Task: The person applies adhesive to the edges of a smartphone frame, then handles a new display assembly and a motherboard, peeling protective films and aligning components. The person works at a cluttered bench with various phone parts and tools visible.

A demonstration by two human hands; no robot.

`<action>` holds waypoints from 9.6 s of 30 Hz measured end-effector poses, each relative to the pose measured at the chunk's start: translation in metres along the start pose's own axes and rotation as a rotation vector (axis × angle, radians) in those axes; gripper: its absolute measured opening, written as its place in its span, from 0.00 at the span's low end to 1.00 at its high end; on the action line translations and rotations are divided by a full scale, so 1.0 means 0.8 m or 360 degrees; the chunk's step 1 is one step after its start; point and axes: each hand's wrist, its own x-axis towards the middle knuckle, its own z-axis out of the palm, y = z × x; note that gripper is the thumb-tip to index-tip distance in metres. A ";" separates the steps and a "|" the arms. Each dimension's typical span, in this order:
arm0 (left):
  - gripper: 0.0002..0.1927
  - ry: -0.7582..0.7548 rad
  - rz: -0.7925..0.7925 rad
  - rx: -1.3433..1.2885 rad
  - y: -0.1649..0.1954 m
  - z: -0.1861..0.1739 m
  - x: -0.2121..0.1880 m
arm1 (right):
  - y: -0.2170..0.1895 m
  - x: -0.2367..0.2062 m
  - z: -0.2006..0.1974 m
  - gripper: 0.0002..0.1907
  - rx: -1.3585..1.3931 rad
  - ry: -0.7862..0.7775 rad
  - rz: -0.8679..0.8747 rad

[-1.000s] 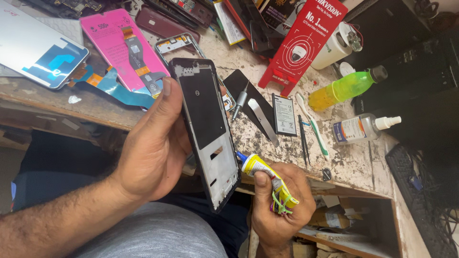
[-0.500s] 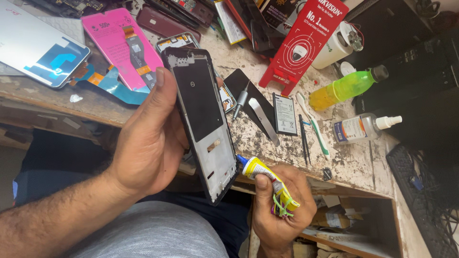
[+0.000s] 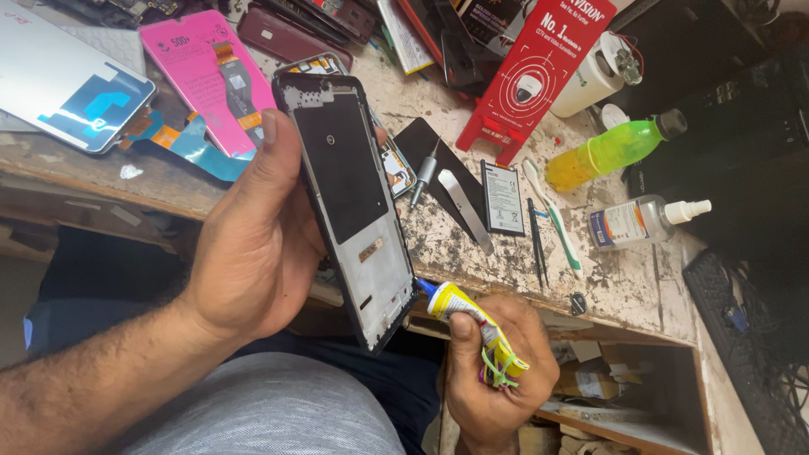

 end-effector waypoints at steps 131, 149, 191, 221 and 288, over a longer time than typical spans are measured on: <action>0.54 -0.0090 -0.0198 -0.0298 0.045 -0.039 -0.034 | -0.062 0.055 0.088 0.17 0.0223 -0.0349 -0.0249; 0.50 -0.0260 -0.0685 0.0199 0.010 -0.045 -0.021 | -0.041 0.152 0.093 0.05 0.0748 -0.0929 0.0098; 0.59 -0.0789 -0.1034 -0.0306 0.005 -0.061 0.009 | 0.018 0.147 0.090 0.11 0.1636 -0.1033 0.0938; 0.44 -0.0013 -0.0378 -0.0150 -0.026 -0.027 -0.017 | -0.047 0.045 0.103 0.08 0.0726 -0.0149 0.0156; 0.53 0.0010 0.0068 0.0001 0.008 -0.015 0.019 | 0.071 0.073 0.020 0.25 -0.0271 0.0236 0.0478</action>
